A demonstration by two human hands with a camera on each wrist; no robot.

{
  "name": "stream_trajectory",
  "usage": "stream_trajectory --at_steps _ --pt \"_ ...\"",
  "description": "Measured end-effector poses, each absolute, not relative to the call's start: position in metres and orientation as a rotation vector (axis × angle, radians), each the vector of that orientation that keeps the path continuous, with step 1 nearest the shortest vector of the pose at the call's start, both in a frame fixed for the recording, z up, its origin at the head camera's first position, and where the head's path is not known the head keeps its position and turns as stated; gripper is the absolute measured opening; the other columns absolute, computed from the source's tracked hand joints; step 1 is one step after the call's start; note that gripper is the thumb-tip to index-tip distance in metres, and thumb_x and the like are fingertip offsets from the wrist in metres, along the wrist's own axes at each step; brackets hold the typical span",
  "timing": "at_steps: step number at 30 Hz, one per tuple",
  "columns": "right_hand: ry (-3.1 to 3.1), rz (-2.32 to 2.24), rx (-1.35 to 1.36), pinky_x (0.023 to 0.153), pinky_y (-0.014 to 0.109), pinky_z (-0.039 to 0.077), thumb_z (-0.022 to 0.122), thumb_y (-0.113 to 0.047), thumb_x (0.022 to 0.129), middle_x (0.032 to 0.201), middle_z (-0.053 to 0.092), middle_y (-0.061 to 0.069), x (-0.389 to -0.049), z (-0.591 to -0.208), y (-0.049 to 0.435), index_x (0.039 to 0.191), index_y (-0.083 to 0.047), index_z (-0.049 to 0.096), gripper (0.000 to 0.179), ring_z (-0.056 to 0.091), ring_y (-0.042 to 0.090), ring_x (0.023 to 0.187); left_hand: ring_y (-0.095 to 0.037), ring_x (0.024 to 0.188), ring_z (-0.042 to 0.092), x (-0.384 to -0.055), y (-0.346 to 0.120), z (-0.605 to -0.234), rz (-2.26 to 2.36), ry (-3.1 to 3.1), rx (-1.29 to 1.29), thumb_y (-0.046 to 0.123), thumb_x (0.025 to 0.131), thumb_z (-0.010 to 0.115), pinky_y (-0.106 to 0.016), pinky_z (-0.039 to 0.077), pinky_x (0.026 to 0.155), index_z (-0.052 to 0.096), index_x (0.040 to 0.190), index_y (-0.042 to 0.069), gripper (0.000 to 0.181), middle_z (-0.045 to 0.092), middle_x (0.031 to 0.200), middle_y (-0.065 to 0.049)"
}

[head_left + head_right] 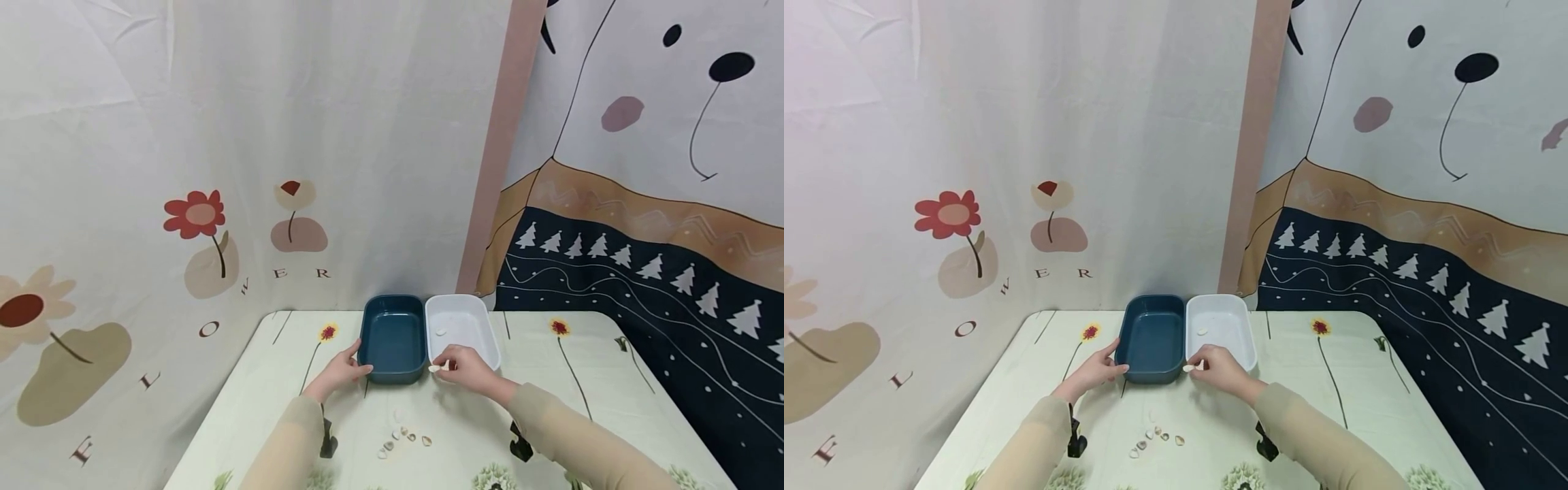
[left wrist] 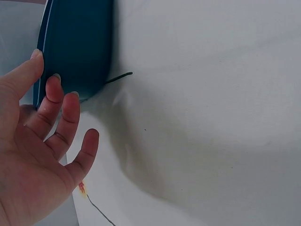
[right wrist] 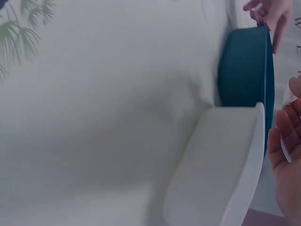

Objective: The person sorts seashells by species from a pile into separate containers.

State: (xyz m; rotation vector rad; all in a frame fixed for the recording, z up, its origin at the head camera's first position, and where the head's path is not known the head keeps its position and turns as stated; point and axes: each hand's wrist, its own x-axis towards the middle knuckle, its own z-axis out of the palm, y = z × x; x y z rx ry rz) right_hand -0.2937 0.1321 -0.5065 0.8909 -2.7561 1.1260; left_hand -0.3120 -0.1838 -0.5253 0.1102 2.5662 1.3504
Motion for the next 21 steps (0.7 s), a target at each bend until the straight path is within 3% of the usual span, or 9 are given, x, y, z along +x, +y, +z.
stream_trajectory --at_steps 21 --pt "-2.724 1.138 0.484 0.064 0.028 0.044 0.073 -0.008 0.084 0.080 0.059 -0.001 -0.342 -0.504 0.159 0.098 -0.001 0.074 0.016 0.051 0.014 0.071 -0.025 0.065 0.053 -0.312 -0.184 -0.525 1.344 2.561 0.096 0.022 0.091 0.070 -0.031 0.039 0.060 0.023 0.154 0.007 0.080 0.051 0.069 -0.005"
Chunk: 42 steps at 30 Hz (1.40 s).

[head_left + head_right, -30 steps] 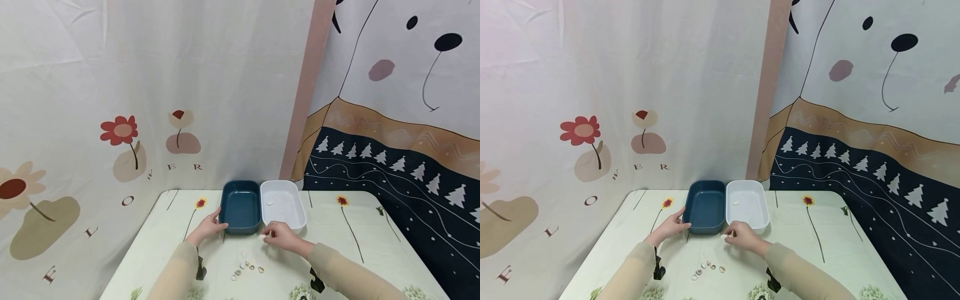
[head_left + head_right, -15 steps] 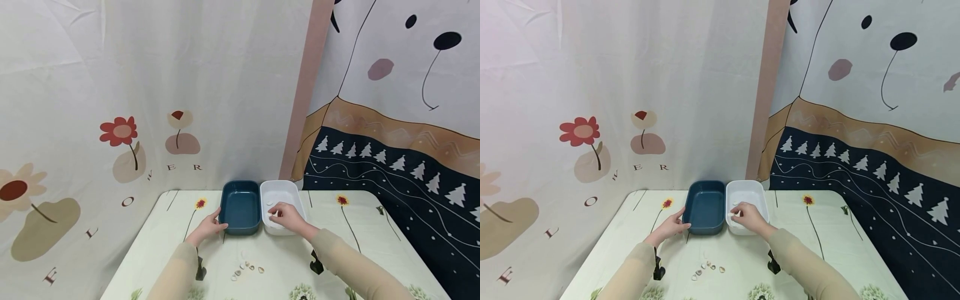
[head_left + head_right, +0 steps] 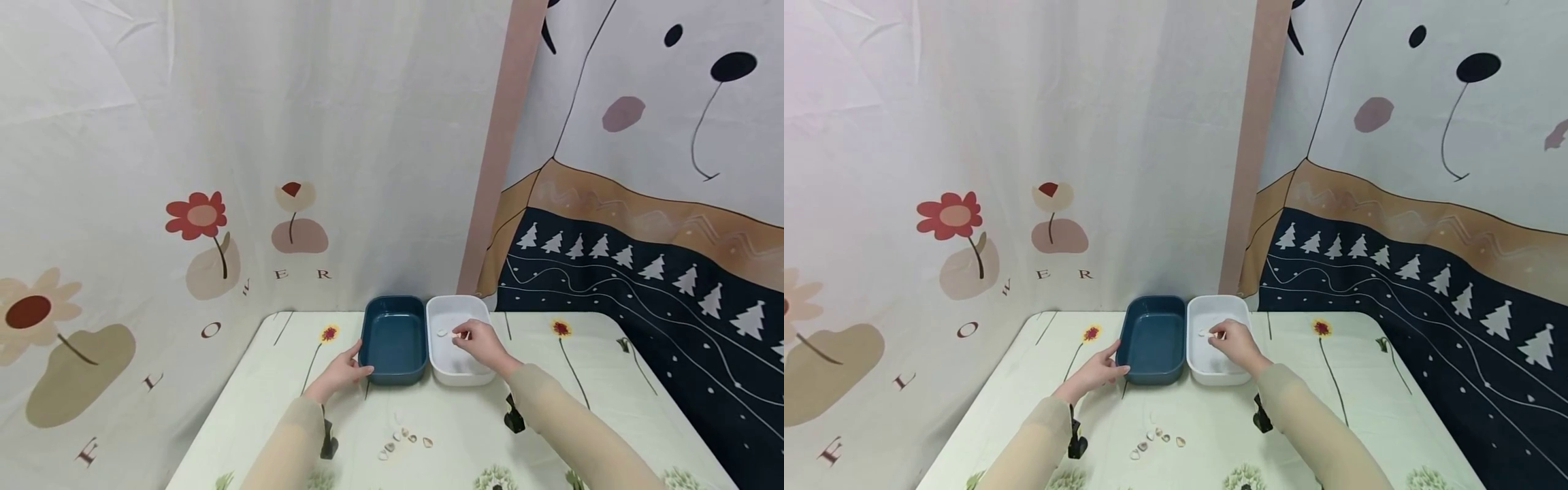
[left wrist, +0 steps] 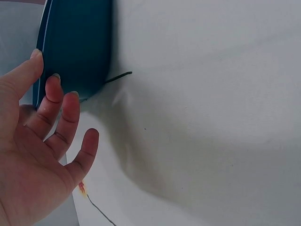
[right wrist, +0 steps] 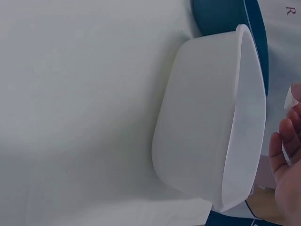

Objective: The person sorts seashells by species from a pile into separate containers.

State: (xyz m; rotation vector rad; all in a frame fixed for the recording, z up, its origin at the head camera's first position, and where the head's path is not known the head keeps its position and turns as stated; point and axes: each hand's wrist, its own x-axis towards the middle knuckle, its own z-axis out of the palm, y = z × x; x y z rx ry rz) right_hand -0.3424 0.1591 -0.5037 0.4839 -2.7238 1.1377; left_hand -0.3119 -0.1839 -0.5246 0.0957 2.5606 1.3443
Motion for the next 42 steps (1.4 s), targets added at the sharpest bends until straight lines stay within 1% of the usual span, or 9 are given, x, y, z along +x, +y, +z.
stream_trajectory --at_steps 5,11,20,23,26,30,32,37,42 --pt "-2.751 1.086 0.431 0.065 0.030 0.043 0.071 -0.008 0.085 0.081 0.058 -0.001 -0.347 -0.505 0.160 0.101 -0.001 0.073 0.018 0.051 0.015 0.071 -0.025 0.066 0.054 -0.312 -0.184 -0.526 1.343 2.555 0.094 0.022 0.091 0.070 -0.031 0.039 0.061 0.022 0.154 0.008 0.080 0.051 0.069 -0.005" --pt "-2.768 1.014 0.389 0.069 0.032 0.044 0.069 -0.009 0.087 0.086 0.060 0.001 -0.349 -0.504 0.161 0.105 -0.001 0.072 0.021 0.052 0.015 0.073 -0.027 0.065 0.054 -0.312 -0.185 -0.525 1.381 2.540 0.111 0.021 0.090 0.071 -0.030 0.039 0.060 0.023 0.154 0.007 0.081 0.050 0.067 -0.004" --pt "-2.775 0.927 0.339 0.072 0.036 0.046 0.068 -0.007 0.087 0.086 0.060 0.002 -0.348 -0.503 0.164 0.109 -0.002 0.072 0.023 0.054 0.018 0.075 -0.034 0.066 0.055 -0.313 -0.184 -0.526 1.404 2.535 0.147 0.017 0.091 0.070 -0.030 0.040 0.059 0.022 0.154 0.004 0.080 0.050 0.065 -0.004" --pt "-2.773 0.944 0.339 0.070 0.034 0.045 0.068 -0.008 0.087 0.086 0.061 0.002 -0.347 -0.504 0.164 0.108 -0.002 0.072 0.022 0.053 0.017 0.074 -0.032 0.066 0.054 -0.312 -0.184 -0.526 1.399 2.535 0.147 0.018 0.091 0.070 -0.030 0.040 0.059 0.022 0.154 0.004 0.080 0.049 0.066 -0.004" --pt "-2.764 0.998 0.351 0.067 0.032 0.044 0.069 -0.008 0.087 0.086 0.061 0.001 -0.343 -0.504 0.162 0.106 -0.003 0.073 0.020 0.051 0.016 0.072 -0.026 0.063 0.052 -0.312 -0.184 -0.525 1.380 2.543 0.135 0.019 0.091 0.070 -0.030 0.040 0.059 0.022 0.154 0.004 0.080 0.049 0.067 -0.004" --pt "-2.727 1.067 0.425 0.064 0.029 0.044 0.071 -0.007 0.086 0.085 0.062 0.000 -0.335 -0.504 0.156 0.102 -0.003 0.074 0.017 0.051 0.014 0.070 -0.018 0.062 0.047 -0.311 -0.183 -0.523 1.355 2.553 0.107 0.019 0.091 0.069 -0.029 0.040 0.060 0.022 0.154 0.006 0.080 0.048 0.068 -0.003" --pt "-2.694 1.083 0.489 0.063 0.028 0.044 0.072 -0.007 0.085 0.083 0.063 -0.002 -0.329 -0.504 0.151 0.099 -0.004 0.075 0.015 0.051 0.012 0.068 -0.017 0.061 0.047 -0.311 -0.183 -0.523 1.351 2.555 0.101 0.019 0.091 0.069 -0.029 0.040 0.059 0.022 0.154 0.006 0.080 0.048 0.068 -0.004" --pt "-2.642 1.111 0.637 0.062 0.026 0.044 0.073 -0.006 0.084 0.081 0.062 -0.006 -0.313 -0.503 0.136 0.095 -0.006 0.075 0.011 0.051 0.008 0.067 -0.018 0.062 0.048 -0.311 -0.182 -0.524 1.340 2.558 0.085 0.020 0.091 0.069 -0.030 0.040 0.060 0.022 0.155 0.008 0.080 0.049 0.069 -0.004" --pt "-2.676 1.154 0.785 0.062 0.025 0.045 0.072 -0.008 0.085 0.080 0.060 -0.008 -0.294 -0.509 0.118 0.094 -0.009 0.074 0.009 0.051 0.007 0.068 -0.020 0.063 0.050 -0.312 -0.182 -0.525 1.327 2.563 0.082 0.022 0.091 0.069 -0.030 0.039 0.061 0.022 0.155 0.008 0.080 0.050 0.070 -0.005"
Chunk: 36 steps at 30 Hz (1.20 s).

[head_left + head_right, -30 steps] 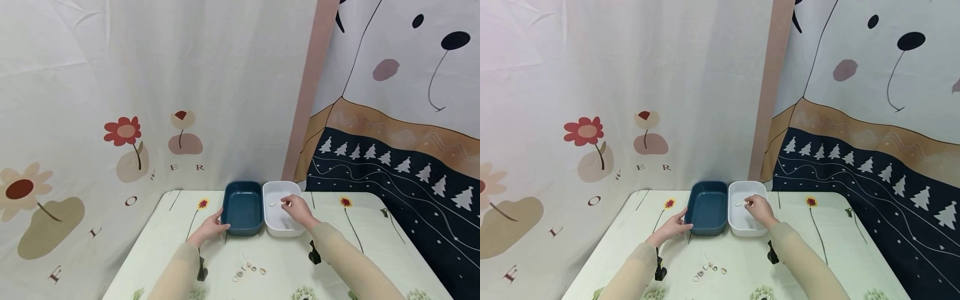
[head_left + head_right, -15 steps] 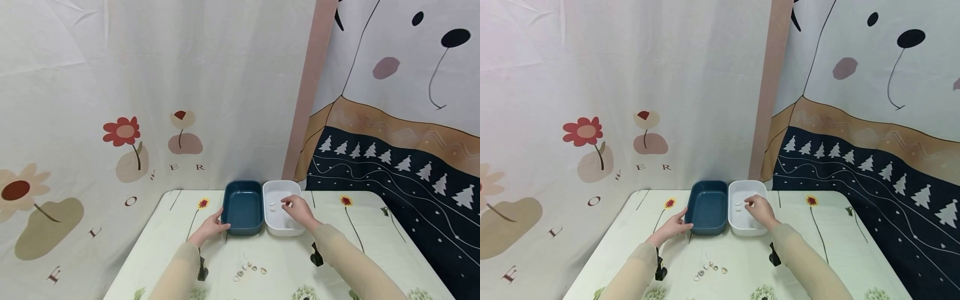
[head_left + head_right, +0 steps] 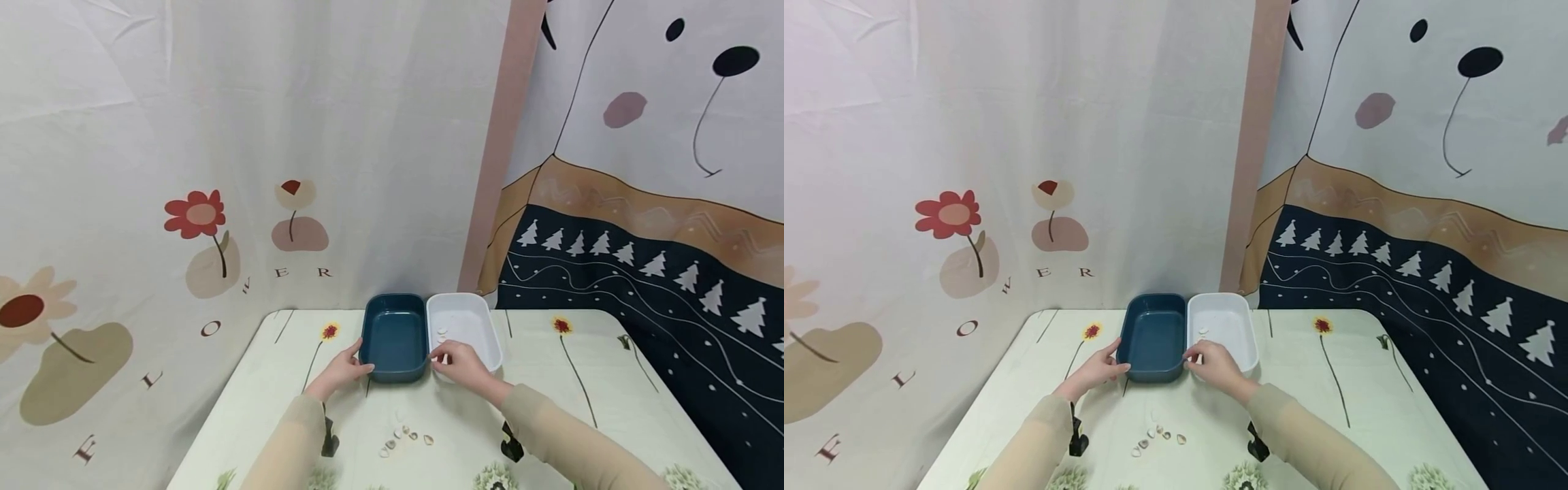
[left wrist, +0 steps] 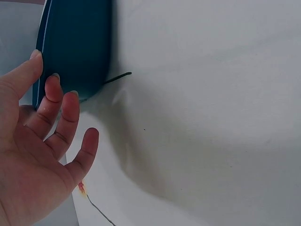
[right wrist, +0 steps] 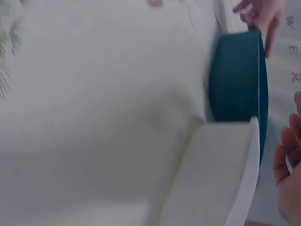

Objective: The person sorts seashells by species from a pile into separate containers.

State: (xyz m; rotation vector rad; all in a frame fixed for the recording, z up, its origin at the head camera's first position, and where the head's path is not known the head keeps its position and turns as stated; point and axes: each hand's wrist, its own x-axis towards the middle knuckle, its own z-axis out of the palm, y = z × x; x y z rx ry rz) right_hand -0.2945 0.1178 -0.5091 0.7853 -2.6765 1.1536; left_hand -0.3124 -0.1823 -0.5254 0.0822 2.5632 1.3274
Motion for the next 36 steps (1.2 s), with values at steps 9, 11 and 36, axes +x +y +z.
stream_trajectory --at_steps 9,11,36 --pt "-2.795 1.206 1.022 0.062 0.022 0.045 0.075 -0.013 0.084 0.082 0.060 -0.011 -0.277 -0.542 0.089 0.099 -0.008 0.074 0.017 0.051 0.002 0.068 -0.020 0.061 0.048 -0.312 -0.183 -0.525 1.336 2.568 0.077 0.022 0.091 0.069 -0.031 0.039 0.061 0.022 0.155 0.008 0.080 0.049 0.068 -0.005" --pt "-2.815 1.226 1.048 0.062 0.022 0.046 0.077 -0.014 0.083 0.083 0.060 -0.011 -0.276 -0.547 0.084 0.100 -0.009 0.074 0.018 0.051 0.002 0.068 -0.020 0.061 0.048 -0.311 -0.183 -0.525 1.340 2.568 0.071 0.022 0.091 0.069 -0.031 0.039 0.061 0.022 0.155 0.009 0.080 0.049 0.068 -0.005" --pt "-3.047 1.146 1.139 0.070 0.021 0.042 0.079 -0.016 0.079 0.085 0.055 -0.013 -0.279 -0.573 0.062 0.106 -0.021 0.075 0.028 0.047 0.004 0.076 -0.021 0.062 0.050 -0.309 -0.184 -0.525 1.381 2.542 0.103 0.021 0.092 0.069 -0.030 0.040 0.061 0.023 0.154 0.007 0.079 0.050 0.068 -0.004"
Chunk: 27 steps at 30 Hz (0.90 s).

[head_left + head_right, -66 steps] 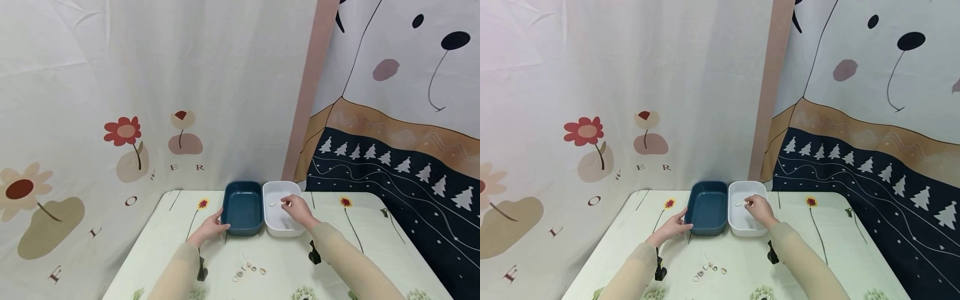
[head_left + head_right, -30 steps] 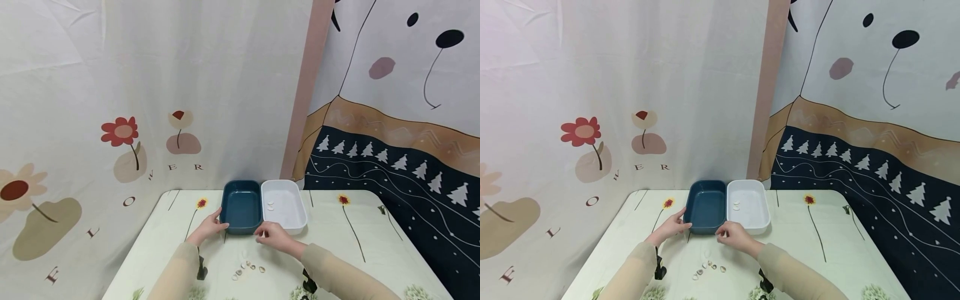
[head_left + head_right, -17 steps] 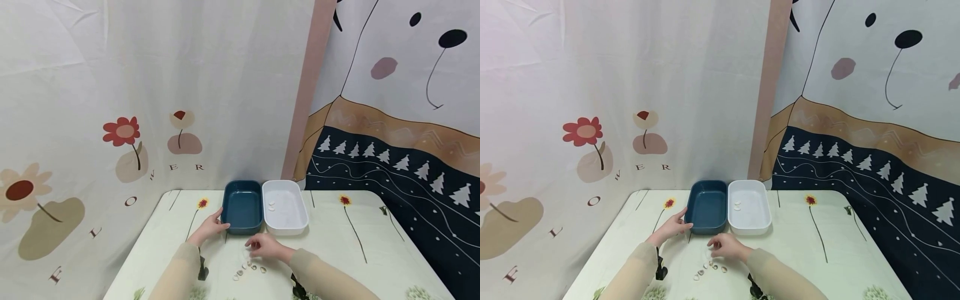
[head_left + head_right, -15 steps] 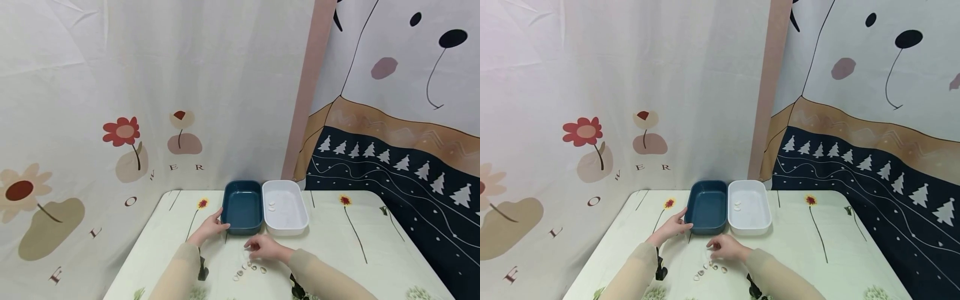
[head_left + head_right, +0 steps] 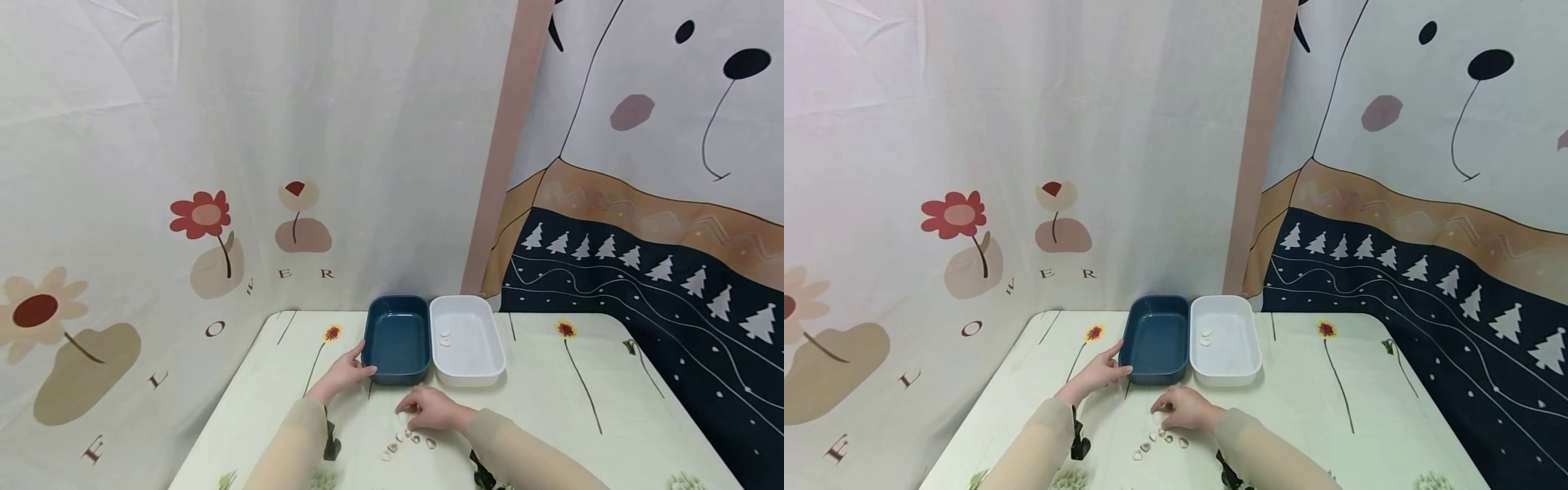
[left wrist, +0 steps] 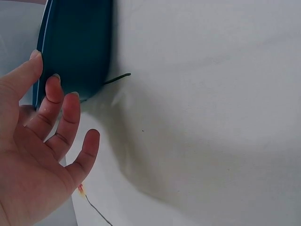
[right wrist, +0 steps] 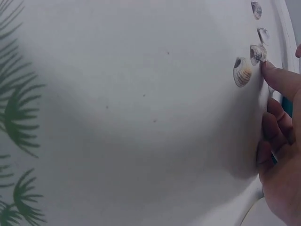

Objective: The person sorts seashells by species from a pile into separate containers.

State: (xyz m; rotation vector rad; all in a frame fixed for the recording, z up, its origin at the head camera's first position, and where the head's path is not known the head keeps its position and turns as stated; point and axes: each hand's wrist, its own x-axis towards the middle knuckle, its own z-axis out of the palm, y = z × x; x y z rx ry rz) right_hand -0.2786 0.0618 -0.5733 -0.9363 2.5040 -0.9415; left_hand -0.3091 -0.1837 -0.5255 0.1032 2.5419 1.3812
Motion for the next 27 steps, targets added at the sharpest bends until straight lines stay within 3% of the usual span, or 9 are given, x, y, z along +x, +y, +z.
stream_trajectory --at_steps 17,27 --pt "2.605 -0.958 -0.950 0.066 0.021 0.041 0.082 -0.015 0.075 0.076 0.050 -0.012 -0.2754 -0.5763 0.0625 0.082 -0.018 0.065 0.018 0.044 0.002 0.070 -0.022 0.062 0.050 -0.3094 -0.1835 -0.5264 1.398 2.543 0.125 0.018 0.092 0.068 -0.030 0.039 0.060 0.022 0.154 0.005 0.078 0.049 0.066 -0.003" --pt "2.579 -1.038 -0.898 0.064 0.021 0.042 0.081 -0.015 0.075 0.071 0.051 -0.012 -0.2794 -0.5778 0.0680 0.080 -0.018 0.062 0.020 0.046 0.002 0.066 -0.019 0.061 0.048 -0.3079 -0.1829 -0.5252 1.398 2.542 0.108 0.018 0.092 0.068 -0.030 0.039 0.060 0.022 0.154 0.006 0.078 0.049 0.067 -0.003"
